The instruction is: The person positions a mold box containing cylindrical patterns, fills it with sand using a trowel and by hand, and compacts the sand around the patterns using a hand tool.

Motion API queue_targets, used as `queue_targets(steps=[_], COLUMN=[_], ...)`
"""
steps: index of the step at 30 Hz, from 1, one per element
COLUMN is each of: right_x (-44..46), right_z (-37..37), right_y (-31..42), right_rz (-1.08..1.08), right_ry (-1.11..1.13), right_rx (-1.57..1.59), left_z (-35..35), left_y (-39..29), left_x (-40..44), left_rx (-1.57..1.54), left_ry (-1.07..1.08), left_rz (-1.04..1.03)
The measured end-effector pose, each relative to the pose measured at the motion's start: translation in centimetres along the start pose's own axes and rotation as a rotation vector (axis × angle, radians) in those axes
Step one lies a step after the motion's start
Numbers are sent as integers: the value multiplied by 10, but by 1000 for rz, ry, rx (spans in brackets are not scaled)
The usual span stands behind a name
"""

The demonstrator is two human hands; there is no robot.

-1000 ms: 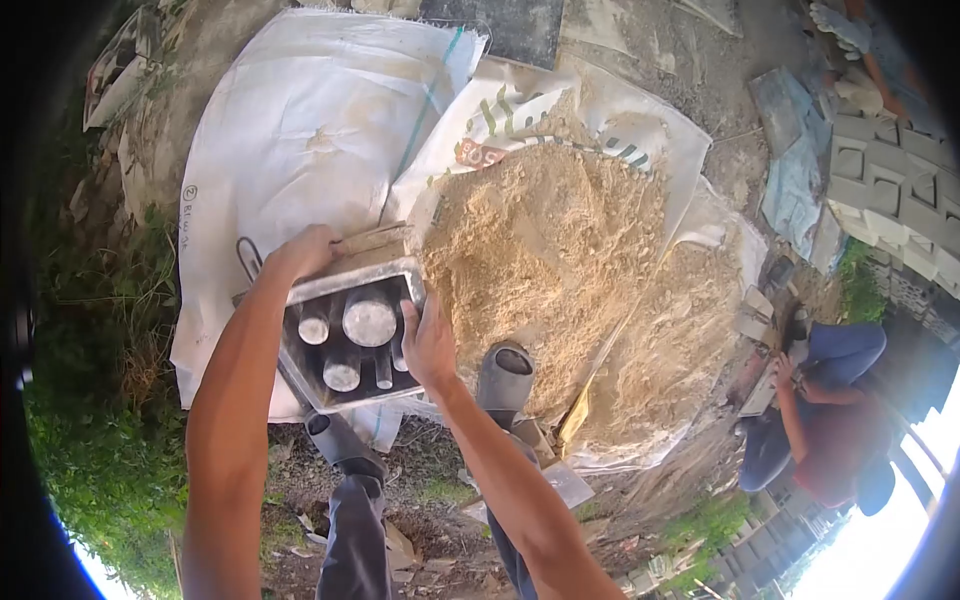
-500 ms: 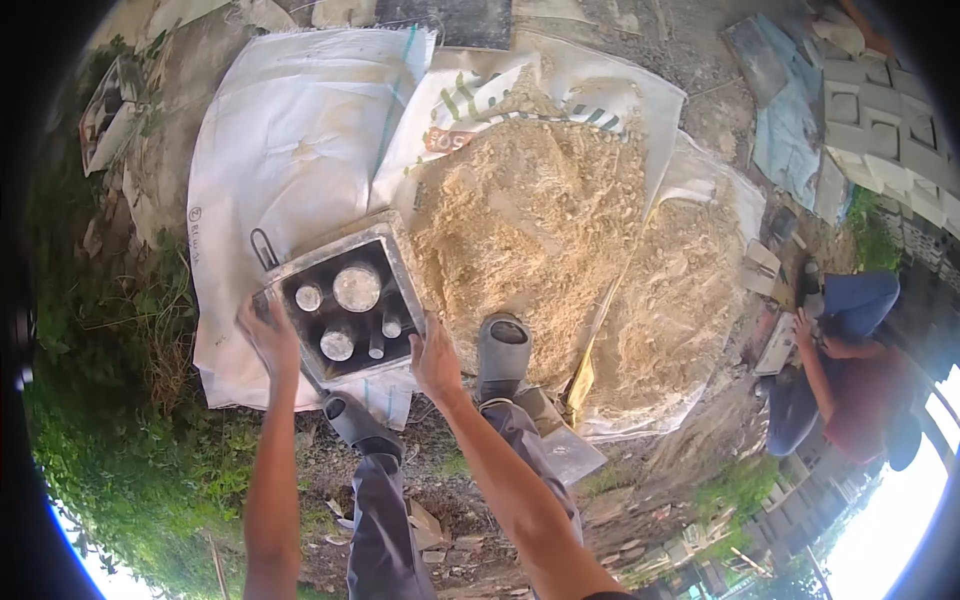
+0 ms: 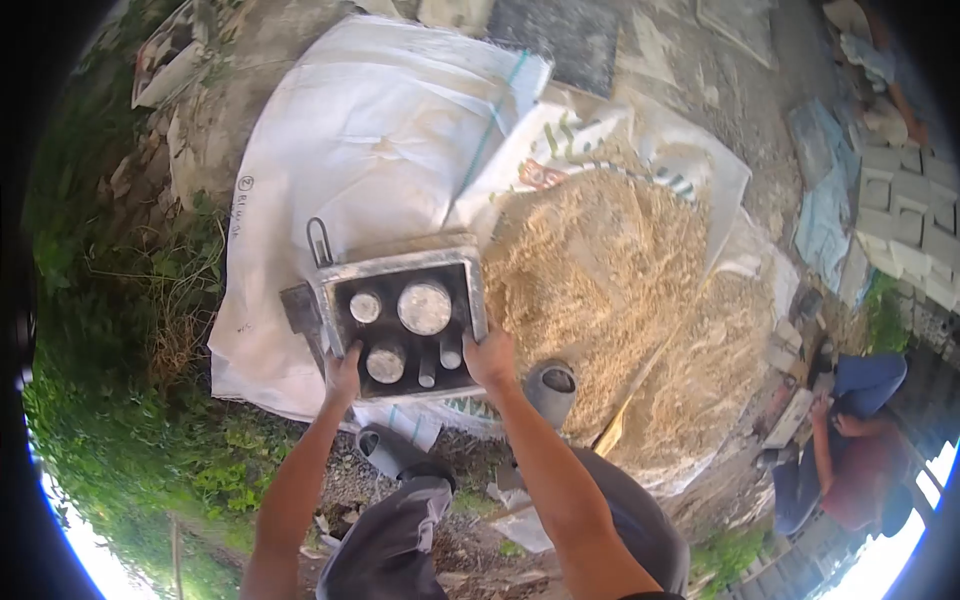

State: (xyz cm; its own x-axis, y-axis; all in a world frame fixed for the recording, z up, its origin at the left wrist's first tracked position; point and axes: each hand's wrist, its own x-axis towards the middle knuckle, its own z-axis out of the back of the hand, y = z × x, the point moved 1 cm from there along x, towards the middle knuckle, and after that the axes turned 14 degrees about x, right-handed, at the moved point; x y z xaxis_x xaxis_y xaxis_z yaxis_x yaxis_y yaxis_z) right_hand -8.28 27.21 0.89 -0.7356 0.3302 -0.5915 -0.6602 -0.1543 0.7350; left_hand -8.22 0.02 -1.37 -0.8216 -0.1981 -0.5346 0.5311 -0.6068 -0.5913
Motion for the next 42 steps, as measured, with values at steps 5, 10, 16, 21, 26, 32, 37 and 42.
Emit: queue_targets(steps=[5,10,16,21,26,32,37,42], right_x=[2,-1,-7,-2,2,-2,4,7], right_z=[-2,-3,-5,-2,-2,-2,-2,-2], right_y=[-14,-5,-3,-5,-21,-13,-21,-22], right_rz=[29,97,-58,23,90,140,189,194], right_ry=[-46,-76,-8,-64,-97,-108,-95,-121], right_rx=[-62,-123,-70,-105,-176,-154,-175,-148], left_z=[1,7,11,13,12,-1,-28,-38], left_y=[-15,-27,-31,-41,-40,-55,-72,-69], left_x=[-15,-10,-13,-20,-40,-52,-37,-31], left_rx=[31,34,48,136,316,695,911,781], left_ry=[-79,-125,-44,-135,-596,91,152,-72], left_rz=[-63,-65,-23,-75,-641,-1382,-1400,-1347])
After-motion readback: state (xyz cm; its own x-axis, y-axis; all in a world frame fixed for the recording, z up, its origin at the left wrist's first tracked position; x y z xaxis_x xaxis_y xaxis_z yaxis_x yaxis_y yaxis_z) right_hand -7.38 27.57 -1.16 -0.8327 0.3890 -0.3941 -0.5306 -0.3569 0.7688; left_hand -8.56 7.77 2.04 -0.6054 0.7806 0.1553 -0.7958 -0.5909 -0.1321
